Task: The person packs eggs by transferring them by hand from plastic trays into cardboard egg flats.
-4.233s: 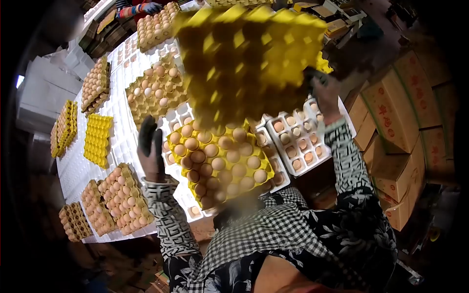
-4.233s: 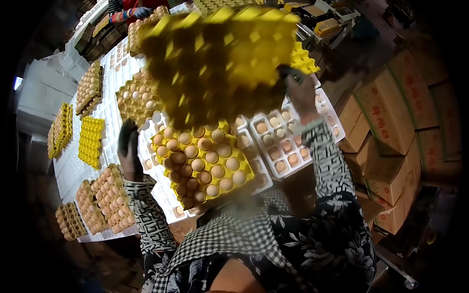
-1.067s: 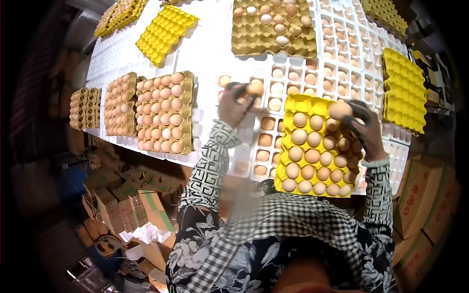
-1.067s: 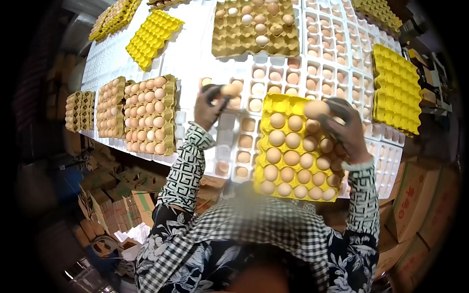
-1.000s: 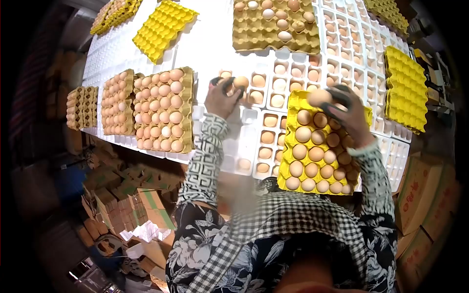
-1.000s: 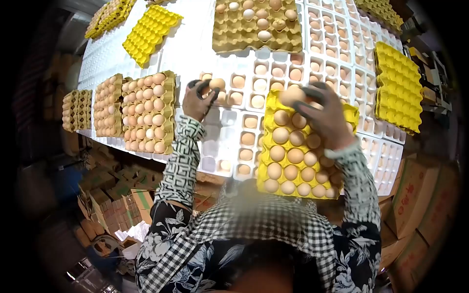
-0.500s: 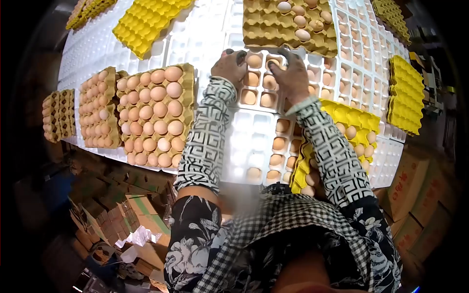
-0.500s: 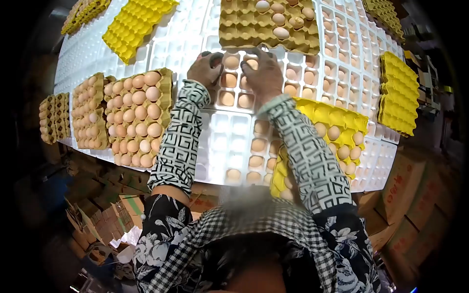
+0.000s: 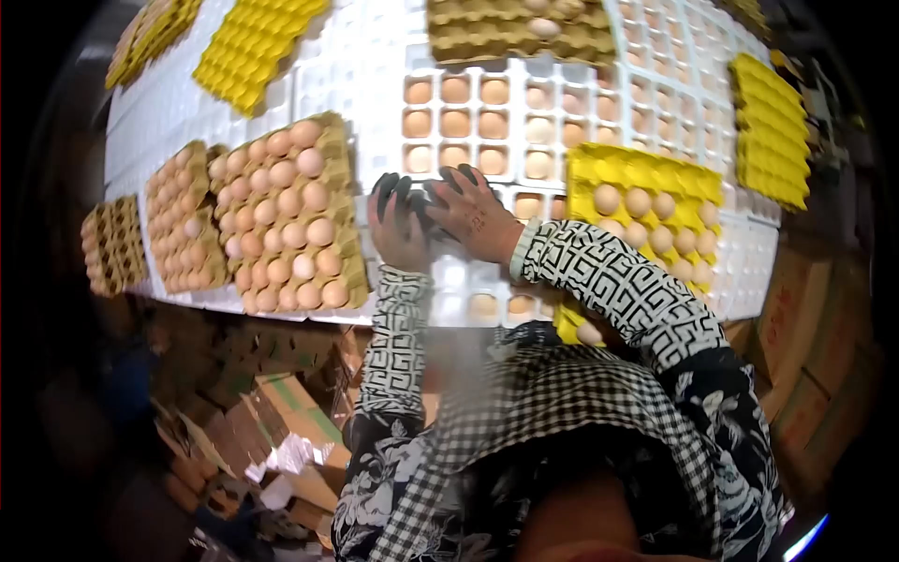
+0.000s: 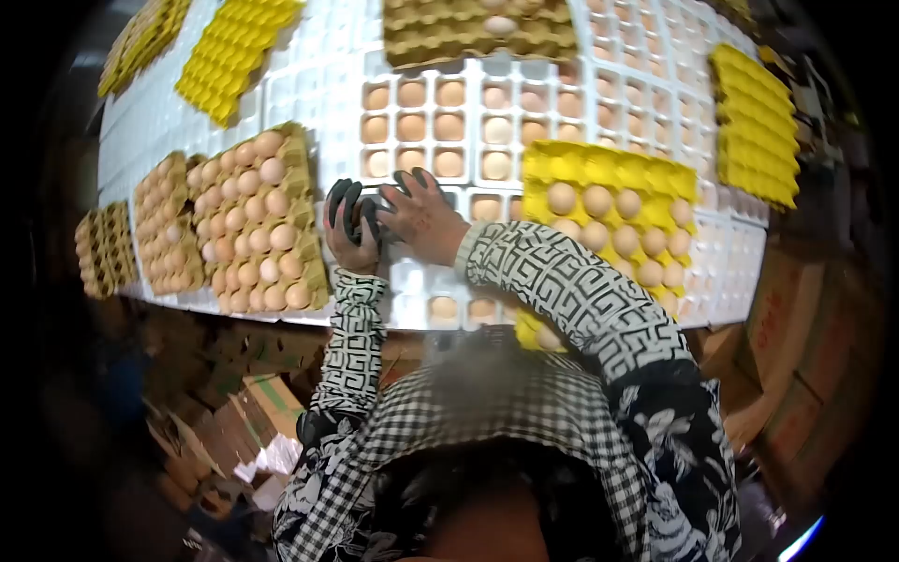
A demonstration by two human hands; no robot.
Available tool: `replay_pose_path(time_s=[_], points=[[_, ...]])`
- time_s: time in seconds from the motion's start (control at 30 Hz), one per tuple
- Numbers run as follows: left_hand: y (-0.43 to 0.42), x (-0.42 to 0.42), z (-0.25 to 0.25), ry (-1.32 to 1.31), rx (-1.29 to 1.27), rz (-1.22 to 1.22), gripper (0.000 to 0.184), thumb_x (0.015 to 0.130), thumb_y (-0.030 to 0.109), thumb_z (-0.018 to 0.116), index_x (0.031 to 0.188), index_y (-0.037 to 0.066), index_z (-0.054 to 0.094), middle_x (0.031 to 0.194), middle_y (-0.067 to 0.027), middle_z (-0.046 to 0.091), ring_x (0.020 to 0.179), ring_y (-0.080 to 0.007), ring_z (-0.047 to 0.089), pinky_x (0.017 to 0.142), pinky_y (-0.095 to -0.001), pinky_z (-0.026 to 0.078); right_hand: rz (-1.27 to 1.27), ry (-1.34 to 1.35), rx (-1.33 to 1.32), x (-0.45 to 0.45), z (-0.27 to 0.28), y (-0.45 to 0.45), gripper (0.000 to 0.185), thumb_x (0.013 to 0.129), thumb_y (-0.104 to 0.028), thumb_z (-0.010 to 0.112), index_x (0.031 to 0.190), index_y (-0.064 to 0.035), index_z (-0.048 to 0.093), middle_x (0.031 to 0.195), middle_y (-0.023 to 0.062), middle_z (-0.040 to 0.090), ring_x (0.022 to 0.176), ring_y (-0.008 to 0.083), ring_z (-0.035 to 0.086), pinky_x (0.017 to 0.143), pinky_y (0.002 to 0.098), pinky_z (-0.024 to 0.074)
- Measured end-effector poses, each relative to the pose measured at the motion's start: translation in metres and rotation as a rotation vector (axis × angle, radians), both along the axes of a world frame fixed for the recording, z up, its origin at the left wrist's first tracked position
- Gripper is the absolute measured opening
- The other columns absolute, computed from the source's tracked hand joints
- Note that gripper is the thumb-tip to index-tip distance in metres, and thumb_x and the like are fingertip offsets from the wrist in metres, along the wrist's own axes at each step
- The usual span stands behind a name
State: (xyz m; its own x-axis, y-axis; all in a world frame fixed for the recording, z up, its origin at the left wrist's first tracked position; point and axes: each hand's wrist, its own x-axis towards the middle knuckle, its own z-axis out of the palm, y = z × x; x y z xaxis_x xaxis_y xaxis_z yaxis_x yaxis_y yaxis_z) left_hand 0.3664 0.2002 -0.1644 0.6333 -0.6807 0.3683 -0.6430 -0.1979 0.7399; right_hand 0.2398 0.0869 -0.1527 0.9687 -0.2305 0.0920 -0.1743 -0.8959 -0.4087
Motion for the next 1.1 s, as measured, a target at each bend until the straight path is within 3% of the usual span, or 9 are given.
replay_pose_path(time_s=[0.1,0.27,0.4,0.5,0.53,0.7,0.77,0.9,1.1], points=[[-0.008,0.005,-0.019,-0.333,0.164,-0.096,0.032,0.083,0.007,0.065,0.115,0.005,0.064,0.12,-0.0125,0.063,0.12,-0.0337,0.054,0.106,-0.0497,0.038,-0.144,-0.178,0.253,-0.04,0.069,-0.041,0.044,0.084,-0.029,0.07,0.125,-0.0153,0.06,0.136,0.0142,0.049,0.126,0.0365,0.043,0.107,0.0486,0.0347],[-0.049,0.001,0.018,-0.07,0.058,0.09,0.027,0.087,0.014,0.065,0.113,0.006,0.067,0.112,-0.0147,0.066,0.109,-0.0319,0.06,0.098,-0.0433,0.044,-0.577,-0.404,0.647,-0.107,0.107,-0.15,0.026,0.087,-0.016,0.066,0.11,-0.0039,0.067,0.103,0.0134,0.068,0.095,0.0289,0.064,0.086,0.0361,0.0508],[-0.13,0.024,0.035,0.382,-0.095,-0.032,0.033,0.091,0.01,0.06,0.122,-0.001,0.061,0.113,-0.0173,0.066,0.105,-0.0267,0.063,0.093,-0.0358,0.049,-0.783,-0.455,0.645,-0.119,0.067,-0.25,0.029,0.092,-0.015,0.056,0.116,-0.0019,0.065,0.103,0.0162,0.07,0.094,0.0252,0.067,0.085,0.0345,0.0512],[-0.205,0.066,0.0,0.451,-0.257,0.056,0.04,0.092,0.009,0.06,0.128,-0.008,0.053,0.112,-0.0201,0.066,0.099,-0.0256,0.064,0.088,-0.0341,0.051,-0.871,-0.271,0.342,-0.101,0.019,-0.3,0.037,0.092,-0.024,0.054,0.119,0.0005,0.06,0.11,0.0264,0.066,0.106,0.0392,0.063,0.091,0.0441,0.0489],[-0.222,0.08,0.007,0.233,-0.061,0.058,0.04,0.093,0.009,0.06,0.128,-0.009,0.051,0.113,-0.0233,0.065,0.098,-0.0259,0.064,0.085,-0.0348,0.051,-0.913,-0.217,0.33,-0.092,0.01,-0.312,0.04,0.092,-0.028,0.053,0.12,0.001,0.059,0.11,0.0284,0.065,0.106,0.042,0.062,0.092,0.0461,0.0479],[-0.275,0.146,-0.044,0.469,0.342,-0.054,0.03,0.09,0.015,0.061,0.113,-0.005,0.065,0.093,-0.0154,0.072,0.082,-0.0239,0.067,0.075,-0.0337,0.052,-0.835,-0.114,0.482,-0.062,-0.036,-0.352,0.05,0.086,-0.036,0.054,0.117,0.0031,0.06,0.11,0.0319,0.063,0.107,0.0444,0.061,0.093,0.0482,0.0474],[-0.273,0.136,-0.035,0.624,0.255,-0.166,0.024,0.089,0.009,0.063,0.109,-0.004,0.068,0.091,-0.0074,0.07,0.076,-0.0135,0.063,0.072,-0.0285,0.052,-0.82,-0.038,0.586,-0.065,-0.043,-0.367,0.045,0.085,-0.029,0.058,0.117,0.0032,0.062,0.109,0.0267,0.067,0.102,0.037,0.066,0.09,0.0431,0.0503],[-0.265,0.131,-0.037,0.436,0.14,-0.158,0.028,0.087,0.005,0.062,0.114,-0.004,0.066,0.096,-0.0074,0.071,0.08,-0.0133,0.063,0.077,-0.0282,0.051,-0.624,-0.454,1.183,-0.076,-0.036,-0.358,0.038,0.082,-0.007,0.062,0.119,0.0018,0.063,0.103,0.0101,0.071,0.094,0.0155,0.066,0.083,0.0311,0.052],[-0.254,0.092,0.01,0.714,0.03,-0.191,0.031,0.088,0.006,0.058,0.116,-0.006,0.065,0.1,-0.0143,0.072,0.088,-0.0178,0.067,0.08,-0.03,0.052,-0.789,-0.456,1.04,-0.109,-0.043,-0.349,0.035,0.079,0.001,0.061,0.114,0.0032,0.065,0.096,0.0062,0.069,0.085,0.0146,0.06,0.079,0.0294,0.0496]])
